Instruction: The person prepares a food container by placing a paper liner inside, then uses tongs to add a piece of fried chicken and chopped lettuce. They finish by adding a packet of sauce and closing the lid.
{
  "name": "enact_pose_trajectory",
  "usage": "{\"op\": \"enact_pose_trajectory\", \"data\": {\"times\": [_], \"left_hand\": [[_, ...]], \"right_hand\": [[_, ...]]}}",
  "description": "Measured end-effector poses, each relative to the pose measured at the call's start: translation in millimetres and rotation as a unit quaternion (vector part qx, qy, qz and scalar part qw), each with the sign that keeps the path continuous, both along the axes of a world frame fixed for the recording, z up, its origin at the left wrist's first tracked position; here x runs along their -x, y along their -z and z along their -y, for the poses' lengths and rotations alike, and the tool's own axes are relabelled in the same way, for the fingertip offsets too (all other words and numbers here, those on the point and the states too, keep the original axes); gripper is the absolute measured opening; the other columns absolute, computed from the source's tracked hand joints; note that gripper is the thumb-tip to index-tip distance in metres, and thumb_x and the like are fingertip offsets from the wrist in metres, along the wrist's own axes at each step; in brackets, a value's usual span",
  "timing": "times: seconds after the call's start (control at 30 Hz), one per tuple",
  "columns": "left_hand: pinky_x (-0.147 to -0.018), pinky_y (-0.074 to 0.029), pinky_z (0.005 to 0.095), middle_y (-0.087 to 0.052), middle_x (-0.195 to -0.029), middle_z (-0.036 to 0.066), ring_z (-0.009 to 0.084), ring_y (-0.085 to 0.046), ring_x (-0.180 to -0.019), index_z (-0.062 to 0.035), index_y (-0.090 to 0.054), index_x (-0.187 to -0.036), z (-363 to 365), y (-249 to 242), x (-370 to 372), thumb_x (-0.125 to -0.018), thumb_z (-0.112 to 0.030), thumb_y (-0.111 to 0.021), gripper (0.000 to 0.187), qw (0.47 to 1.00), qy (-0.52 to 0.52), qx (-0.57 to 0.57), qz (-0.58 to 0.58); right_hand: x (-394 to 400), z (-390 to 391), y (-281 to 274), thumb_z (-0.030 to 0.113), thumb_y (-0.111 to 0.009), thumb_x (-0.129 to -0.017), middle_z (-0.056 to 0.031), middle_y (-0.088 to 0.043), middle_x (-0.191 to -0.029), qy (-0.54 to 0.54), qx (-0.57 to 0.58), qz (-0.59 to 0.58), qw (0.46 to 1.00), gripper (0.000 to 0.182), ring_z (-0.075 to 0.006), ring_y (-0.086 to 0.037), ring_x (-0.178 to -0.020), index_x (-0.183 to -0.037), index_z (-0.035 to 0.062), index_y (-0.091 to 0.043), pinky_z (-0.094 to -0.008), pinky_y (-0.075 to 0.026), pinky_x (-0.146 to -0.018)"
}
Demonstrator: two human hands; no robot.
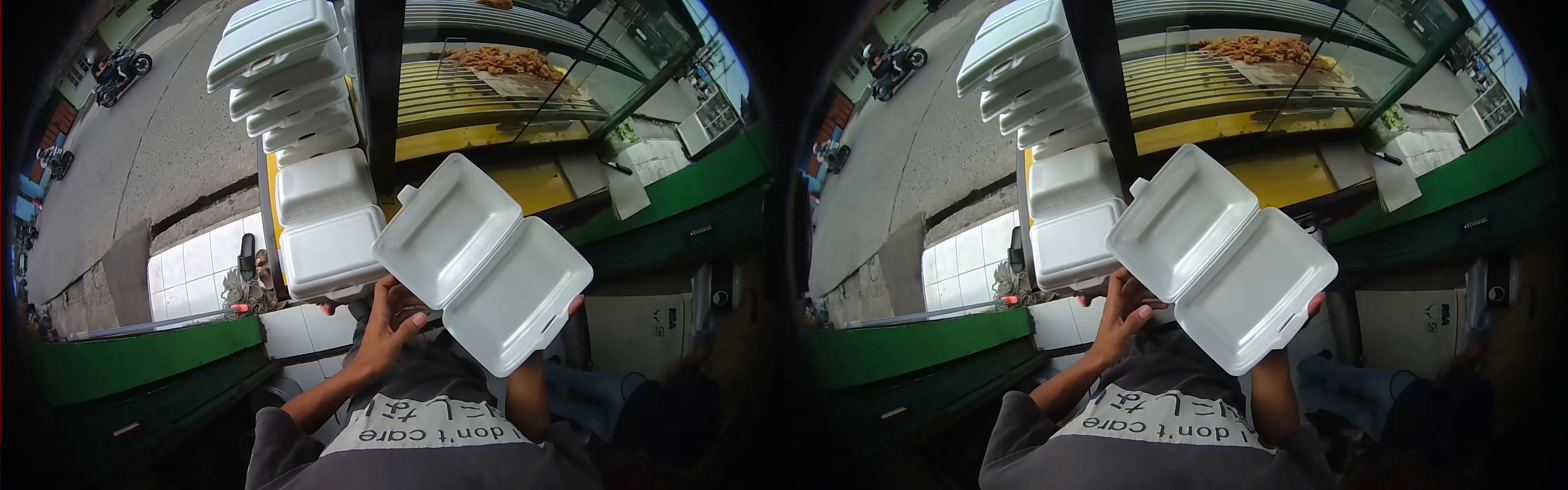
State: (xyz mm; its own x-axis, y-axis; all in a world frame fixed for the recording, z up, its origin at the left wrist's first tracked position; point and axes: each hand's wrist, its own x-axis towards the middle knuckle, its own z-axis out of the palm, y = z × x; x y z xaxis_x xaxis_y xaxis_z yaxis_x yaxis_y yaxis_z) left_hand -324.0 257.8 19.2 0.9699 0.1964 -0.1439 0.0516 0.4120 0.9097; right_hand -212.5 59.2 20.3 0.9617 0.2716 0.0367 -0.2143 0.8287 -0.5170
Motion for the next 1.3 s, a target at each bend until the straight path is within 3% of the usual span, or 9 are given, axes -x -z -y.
{"op": "enact_pose_trajectory", "data": {"times": [0.2,0.3,0.5,0.63,0.7,0.9,1.07,1.13,1.3], "left_hand": [[-0.094,-0.046,0.0348,-0.057,-0.123,0.016,0.0207,-0.057,-0.113,-0.0072,-0.014,-0.143,118,27,-23,-0.088,0.006,-0.057,0.071,0.991,0.048,0.086,-0.094],[-0.091,-0.047,0.0337,-0.056,-0.124,0.017,0.0207,-0.056,-0.114,-0.0065,-0.018,-0.144,149,43,-29,-0.088,0.006,-0.056,0.069,0.998,0.022,0.035,-0.049],[-0.079,-0.052,0.0384,-0.064,-0.109,0.016,0.0342,-0.064,-0.096,-0.0087,-0.058,-0.123,150,9,-51,-0.090,0.000,-0.054,0.035,0.898,0.021,-0.440,0.011],[-0.078,-0.053,0.0383,-0.067,-0.106,0.014,0.0331,-0.066,-0.092,-0.0123,-0.061,-0.122,148,0,-66,-0.089,-0.002,-0.057,0.035,0.873,0.050,-0.485,0.002],[-0.079,-0.053,0.0378,-0.068,-0.106,0.014,0.0329,-0.066,-0.091,-0.0136,-0.061,-0.123,145,-3,-81,-0.088,-0.003,-0.058,0.037,0.872,0.038,-0.488,0.003],[-0.099,-0.044,0.0383,-0.061,-0.124,0.015,0.0298,-0.056,-0.117,-0.0062,-0.055,-0.129,127,-4,-140,-0.080,-0.009,-0.072,0.052,0.802,-0.106,-0.586,-0.042],[-0.095,-0.047,0.0399,-0.050,-0.134,0.021,0.0295,-0.056,-0.117,-0.0080,-0.035,-0.143,118,15,-190,-0.081,-0.012,-0.071,0.072,0.848,-0.211,-0.476,-0.093],[-0.087,-0.049,0.0358,-0.057,-0.124,0.020,0.0255,-0.061,-0.099,-0.0029,-0.042,-0.137,115,20,-205,-0.083,-0.016,-0.069,0.062,0.899,-0.231,-0.336,-0.159],[-0.074,-0.048,0.0282,-0.066,-0.096,0.013,0.0154,-0.060,-0.084,0.0052,-0.058,-0.119,89,63,-229,-0.084,-0.012,-0.066,0.040,0.915,-0.229,-0.299,-0.147]], "right_hand": [[32,143,58,0.056,-0.057,-0.086,-0.0137,-0.036,-0.147,-0.007,0.076,0.018,0.997,0.081,-0.0337,-0.041,-0.131,-0.146,0.0081,-0.031,-0.0504,-0.038,-0.106],[35,193,54,0.054,-0.063,-0.081,-0.0164,-0.037,-0.146,-0.030,0.098,-0.005,0.995,0.087,-0.0330,-0.041,-0.130,-0.146,0.0070,-0.029,-0.0484,-0.036,-0.107],[-31,239,2,0.049,-0.073,-0.074,-0.0210,-0.041,-0.141,0.112,0.395,0.152,0.899,0.098,-0.0292,-0.045,-0.126,-0.147,0.0017,-0.027,-0.0413,-0.037,-0.103],[-69,239,-5,0.029,-0.074,-0.079,-0.0185,-0.054,-0.131,0.004,0.522,0.271,0.809,0.070,-0.0263,-0.051,-0.122,-0.136,-0.0005,-0.045,-0.0385,-0.039,-0.100],[-88,227,-2,0.022,-0.069,-0.084,-0.0144,-0.065,-0.111,-0.083,0.580,0.277,0.762,0.050,-0.0161,-0.059,-0.102,-0.125,-0.0029,-0.056,-0.0282,-0.044,-0.090],[-151,201,27,0.016,-0.060,-0.094,-0.0001,-0.065,-0.094,-0.095,0.505,0.203,0.833,0.028,-0.0046,-0.055,-0.082,-0.116,-0.0027,-0.061,-0.0214,-0.044,-0.074],[-219,182,53,0.014,-0.059,-0.094,-0.0011,-0.064,-0.098,-0.045,0.441,0.076,0.893,0.023,-0.0058,-0.054,-0.087,-0.111,-0.0008,-0.062,-0.0222,-0.043,-0.080],[-243,168,59,0.015,-0.059,-0.095,-0.0008,-0.063,-0.097,-0.052,0.436,0.051,0.897,0.022,-0.0063,-0.055,-0.087,-0.111,-0.0007,-0.060,-0.0226,-0.043,-0.079],[-289,147,53,0.014,-0.060,-0.094,-0.0044,-0.064,-0.103,-0.105,0.474,0.104,0.868,0.031,-0.0085,-0.057,-0.094,-0.121,-0.0012,-0.056,-0.0237,-0.043,-0.086]]}}
